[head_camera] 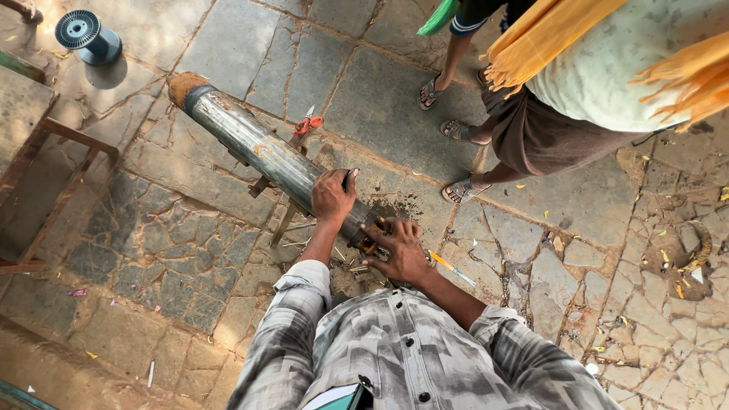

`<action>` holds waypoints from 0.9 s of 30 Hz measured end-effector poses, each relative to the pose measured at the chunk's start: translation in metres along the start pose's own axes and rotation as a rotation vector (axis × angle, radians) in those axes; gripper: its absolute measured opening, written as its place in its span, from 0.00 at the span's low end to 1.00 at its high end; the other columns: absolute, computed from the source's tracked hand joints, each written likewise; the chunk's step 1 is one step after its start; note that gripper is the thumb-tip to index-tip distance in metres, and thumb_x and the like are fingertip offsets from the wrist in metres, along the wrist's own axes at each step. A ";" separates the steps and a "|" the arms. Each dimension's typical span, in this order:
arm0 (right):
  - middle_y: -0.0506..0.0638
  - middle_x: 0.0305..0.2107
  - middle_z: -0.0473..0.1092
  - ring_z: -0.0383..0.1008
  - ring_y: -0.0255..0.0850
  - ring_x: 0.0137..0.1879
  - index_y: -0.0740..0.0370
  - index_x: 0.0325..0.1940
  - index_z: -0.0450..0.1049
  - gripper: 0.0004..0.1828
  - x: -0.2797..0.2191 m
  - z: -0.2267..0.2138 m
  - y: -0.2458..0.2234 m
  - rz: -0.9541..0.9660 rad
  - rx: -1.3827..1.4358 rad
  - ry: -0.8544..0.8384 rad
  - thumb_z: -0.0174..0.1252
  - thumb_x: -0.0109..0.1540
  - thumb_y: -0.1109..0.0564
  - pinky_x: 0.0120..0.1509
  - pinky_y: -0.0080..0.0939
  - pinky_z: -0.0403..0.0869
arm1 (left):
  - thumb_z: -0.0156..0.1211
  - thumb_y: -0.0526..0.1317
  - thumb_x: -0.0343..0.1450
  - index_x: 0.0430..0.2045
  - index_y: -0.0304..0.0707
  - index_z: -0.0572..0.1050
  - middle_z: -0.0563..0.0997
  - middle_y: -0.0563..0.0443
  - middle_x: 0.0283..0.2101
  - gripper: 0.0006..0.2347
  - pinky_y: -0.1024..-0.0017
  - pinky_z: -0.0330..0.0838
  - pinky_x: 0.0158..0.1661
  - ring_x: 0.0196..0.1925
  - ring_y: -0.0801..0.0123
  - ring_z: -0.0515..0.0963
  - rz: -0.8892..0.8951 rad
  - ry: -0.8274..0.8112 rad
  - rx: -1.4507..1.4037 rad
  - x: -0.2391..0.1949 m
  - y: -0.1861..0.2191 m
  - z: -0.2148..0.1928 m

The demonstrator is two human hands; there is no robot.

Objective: The person uses a hammer and a chisel to chip away rust and debris from the end of a metal pipe mounted on a stand. They repeatedly strike the chisel and clear the loosened material by hand.

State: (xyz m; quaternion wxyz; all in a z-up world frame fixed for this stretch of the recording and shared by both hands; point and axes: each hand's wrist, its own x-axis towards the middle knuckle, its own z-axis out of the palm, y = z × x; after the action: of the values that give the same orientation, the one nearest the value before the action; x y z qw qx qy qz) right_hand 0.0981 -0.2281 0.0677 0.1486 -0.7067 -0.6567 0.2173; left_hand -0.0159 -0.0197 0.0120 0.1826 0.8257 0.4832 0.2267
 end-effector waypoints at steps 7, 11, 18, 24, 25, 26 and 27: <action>0.56 0.53 0.62 0.56 0.49 0.63 0.23 0.69 0.69 0.37 0.002 -0.002 0.005 0.083 -0.016 -0.062 0.40 0.59 0.18 0.70 0.60 0.53 | 0.57 0.46 0.75 0.32 0.35 0.82 0.85 0.42 0.34 0.13 0.60 0.77 0.46 0.36 0.55 0.84 0.062 0.031 0.010 -0.006 -0.003 -0.010; 0.58 0.52 0.62 0.56 0.51 0.63 0.24 0.68 0.70 0.38 0.001 0.006 0.011 0.053 -0.006 0.061 0.37 0.60 0.17 0.69 0.61 0.52 | 0.59 0.46 0.75 0.31 0.35 0.81 0.85 0.43 0.34 0.12 0.59 0.77 0.47 0.35 0.57 0.84 0.027 -0.018 -0.010 -0.011 -0.003 -0.010; 0.56 0.51 0.62 0.57 0.50 0.63 0.29 0.66 0.74 0.34 0.002 0.012 0.016 0.147 0.156 0.134 0.43 0.62 0.21 0.70 0.61 0.53 | 0.60 0.43 0.74 0.32 0.34 0.81 0.85 0.42 0.35 0.10 0.61 0.78 0.46 0.37 0.56 0.85 0.048 0.003 -0.009 -0.011 -0.004 -0.008; 0.56 0.51 0.60 0.57 0.52 0.60 0.38 0.63 0.78 0.34 0.012 0.032 0.033 0.298 0.328 0.136 0.47 0.62 0.25 0.69 0.63 0.53 | 0.61 0.44 0.75 0.31 0.34 0.81 0.85 0.42 0.34 0.11 0.60 0.78 0.45 0.37 0.56 0.84 0.015 -0.022 0.000 -0.007 0.001 -0.013; 0.56 0.50 0.60 0.57 0.53 0.59 0.43 0.62 0.80 0.35 0.013 0.039 0.038 0.315 0.368 0.152 0.47 0.61 0.25 0.68 0.64 0.52 | 0.61 0.44 0.75 0.30 0.34 0.81 0.85 0.42 0.34 0.11 0.59 0.78 0.44 0.36 0.55 0.84 0.011 -0.021 0.001 -0.007 0.003 -0.013; 0.56 0.51 0.59 0.56 0.52 0.62 0.50 0.54 0.81 0.36 0.015 0.047 0.044 0.353 0.429 0.125 0.46 0.62 0.25 0.70 0.66 0.50 | 0.61 0.44 0.75 0.30 0.34 0.81 0.85 0.41 0.34 0.11 0.60 0.78 0.44 0.36 0.56 0.84 0.011 -0.022 -0.014 -0.007 0.004 -0.013; 0.56 0.53 0.58 0.55 0.52 0.64 0.58 0.47 0.82 0.38 0.018 0.056 0.051 0.391 0.490 0.097 0.44 0.62 0.25 0.71 0.68 0.47 | 0.60 0.44 0.75 0.31 0.35 0.81 0.85 0.41 0.34 0.10 0.60 0.78 0.44 0.35 0.56 0.84 0.011 -0.022 -0.028 -0.006 0.004 -0.014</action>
State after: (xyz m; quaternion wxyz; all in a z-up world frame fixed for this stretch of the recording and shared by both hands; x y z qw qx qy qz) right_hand 0.1147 -0.2189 -0.0077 0.3010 -0.7722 -0.4288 0.3594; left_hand -0.0238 -0.0260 0.0244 0.1982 0.8282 0.4732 0.2254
